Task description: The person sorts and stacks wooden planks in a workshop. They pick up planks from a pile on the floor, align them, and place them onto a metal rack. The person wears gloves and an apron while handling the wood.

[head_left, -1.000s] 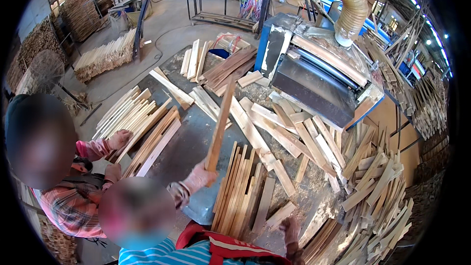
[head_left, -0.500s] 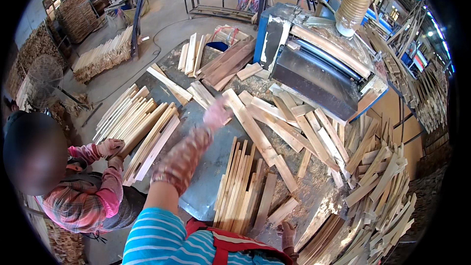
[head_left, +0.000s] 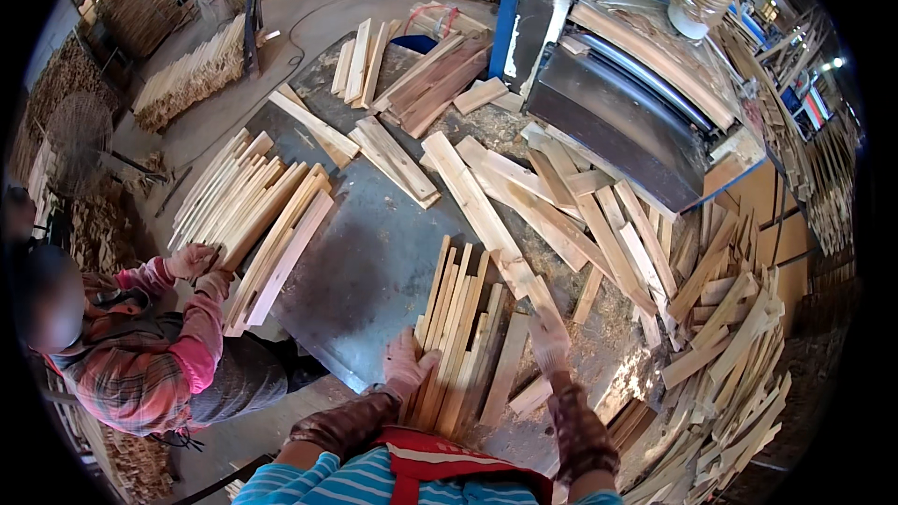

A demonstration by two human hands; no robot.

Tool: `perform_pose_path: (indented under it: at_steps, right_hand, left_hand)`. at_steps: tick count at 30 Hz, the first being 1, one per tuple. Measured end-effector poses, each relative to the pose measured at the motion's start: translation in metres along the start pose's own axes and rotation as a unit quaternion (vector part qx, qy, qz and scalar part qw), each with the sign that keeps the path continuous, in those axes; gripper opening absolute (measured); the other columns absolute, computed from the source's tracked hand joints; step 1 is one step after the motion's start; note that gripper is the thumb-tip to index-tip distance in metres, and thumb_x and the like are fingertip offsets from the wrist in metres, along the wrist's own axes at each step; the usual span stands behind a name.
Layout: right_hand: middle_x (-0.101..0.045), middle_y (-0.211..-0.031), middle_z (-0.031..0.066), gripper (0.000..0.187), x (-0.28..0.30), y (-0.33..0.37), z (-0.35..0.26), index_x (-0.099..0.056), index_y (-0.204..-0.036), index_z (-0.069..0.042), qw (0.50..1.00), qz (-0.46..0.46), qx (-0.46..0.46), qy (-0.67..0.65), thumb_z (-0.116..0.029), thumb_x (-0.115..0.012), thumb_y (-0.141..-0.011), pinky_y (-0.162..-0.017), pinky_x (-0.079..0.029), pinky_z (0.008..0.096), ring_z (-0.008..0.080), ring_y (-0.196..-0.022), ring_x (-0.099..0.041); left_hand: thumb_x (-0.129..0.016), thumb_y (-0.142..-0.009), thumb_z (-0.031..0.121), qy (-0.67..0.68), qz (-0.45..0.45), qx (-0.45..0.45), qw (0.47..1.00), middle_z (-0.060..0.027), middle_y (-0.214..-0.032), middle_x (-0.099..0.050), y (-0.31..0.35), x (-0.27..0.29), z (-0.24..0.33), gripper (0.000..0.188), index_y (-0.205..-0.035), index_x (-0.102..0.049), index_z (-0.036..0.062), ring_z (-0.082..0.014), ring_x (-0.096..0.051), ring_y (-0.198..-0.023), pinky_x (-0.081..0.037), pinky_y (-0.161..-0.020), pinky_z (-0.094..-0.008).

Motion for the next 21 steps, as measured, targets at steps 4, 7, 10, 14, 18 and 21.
perform_pose_path:
  at_steps: [4, 7, 10, 14, 18, 21]
  right_hand:
    - [-0.059, -0.131, 0.0215, 0.068, -0.041, -0.102, -0.037, -0.045, -0.143, -0.002, 0.940, -0.097, 0.054, 0.322, -0.040, -0.058, -0.089, -0.101, -0.046, 0.0377, 0.0343, -0.120, -0.057]
    - [-0.050, -0.144, 0.0195, 0.079, -0.070, -0.140, -0.050, -0.036, -0.148, -0.002, 0.894, -0.118, 0.059, 0.428, -0.044, -0.061, -0.086, -0.110, -0.038, 0.0446, 0.0361, -0.133, -0.047]
    - [-0.045, -0.147, 0.0211, 0.086, -0.081, -0.145, -0.038, -0.029, -0.150, -0.001, 0.874, -0.114, 0.088, 0.464, -0.045, -0.062, -0.084, -0.112, -0.034, 0.0487, 0.0368, -0.137, -0.042]
    - [-0.049, -0.141, 0.0227, 0.086, -0.085, -0.156, -0.056, -0.029, -0.149, 0.000, 0.876, -0.153, 0.027, 0.456, -0.035, -0.064, -0.080, -0.107, -0.041, 0.0454, 0.0377, -0.129, -0.048]
    - [-0.059, -0.125, 0.0225, 0.071, -0.066, -0.167, -0.105, -0.042, -0.135, -0.002, 0.885, -0.123, 0.035, 0.449, -0.029, -0.067, -0.074, -0.096, -0.050, 0.0413, 0.0365, -0.113, -0.059]
    - [-0.063, -0.118, 0.0224, 0.074, -0.036, -0.174, -0.144, -0.047, -0.138, -0.001, 0.895, -0.141, 0.039, 0.420, -0.034, -0.069, -0.076, -0.093, -0.051, 0.0425, 0.0361, -0.107, -0.063]
  left_hand:
    - [-0.067, -0.084, 0.056, 0.028, 0.062, -0.062, 0.996, -0.0226, -0.130, -0.055, -0.001, -0.022, 0.000, 0.084, -0.142, -0.040, 0.0021, -0.0407, -0.048, -0.126, -0.030, -0.111, -0.0579]
    - [-0.066, -0.084, 0.058, 0.025, 0.075, -0.081, 0.994, -0.0222, -0.131, -0.055, 0.000, -0.024, -0.002, 0.086, -0.142, -0.039, 0.0018, -0.0395, -0.048, -0.126, -0.030, -0.111, -0.0577]
    - [-0.065, -0.084, 0.060, 0.018, 0.041, -0.046, 0.998, -0.0221, -0.128, -0.056, 0.004, -0.026, -0.002, 0.087, -0.141, -0.040, -0.0003, -0.0398, -0.050, -0.123, -0.032, -0.110, -0.0575]
    - [-0.067, -0.085, 0.057, 0.012, 0.069, -0.081, 0.994, -0.0225, -0.126, -0.056, 0.004, -0.029, -0.006, 0.085, -0.141, -0.040, -0.0015, -0.0412, -0.051, -0.119, -0.033, -0.109, -0.0559]
    - [-0.068, -0.086, 0.054, -0.001, 0.094, -0.109, 0.990, -0.0235, -0.125, -0.055, 0.002, -0.029, -0.006, 0.084, -0.140, -0.040, -0.0031, -0.0430, -0.051, -0.116, -0.037, -0.105, -0.0537]
    - [-0.068, -0.086, 0.054, -0.003, 0.087, -0.106, 0.991, -0.0240, -0.125, -0.055, 0.002, -0.027, -0.007, 0.084, -0.139, -0.040, -0.0041, -0.0440, -0.051, -0.115, -0.040, -0.101, -0.0525]
Point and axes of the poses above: each hand's wrist, its own y-axis away from the middle knuckle, its own x-axis out of the back of the hand, z = x × y, the point moved 1 cm from there along -y, towards the middle knuckle
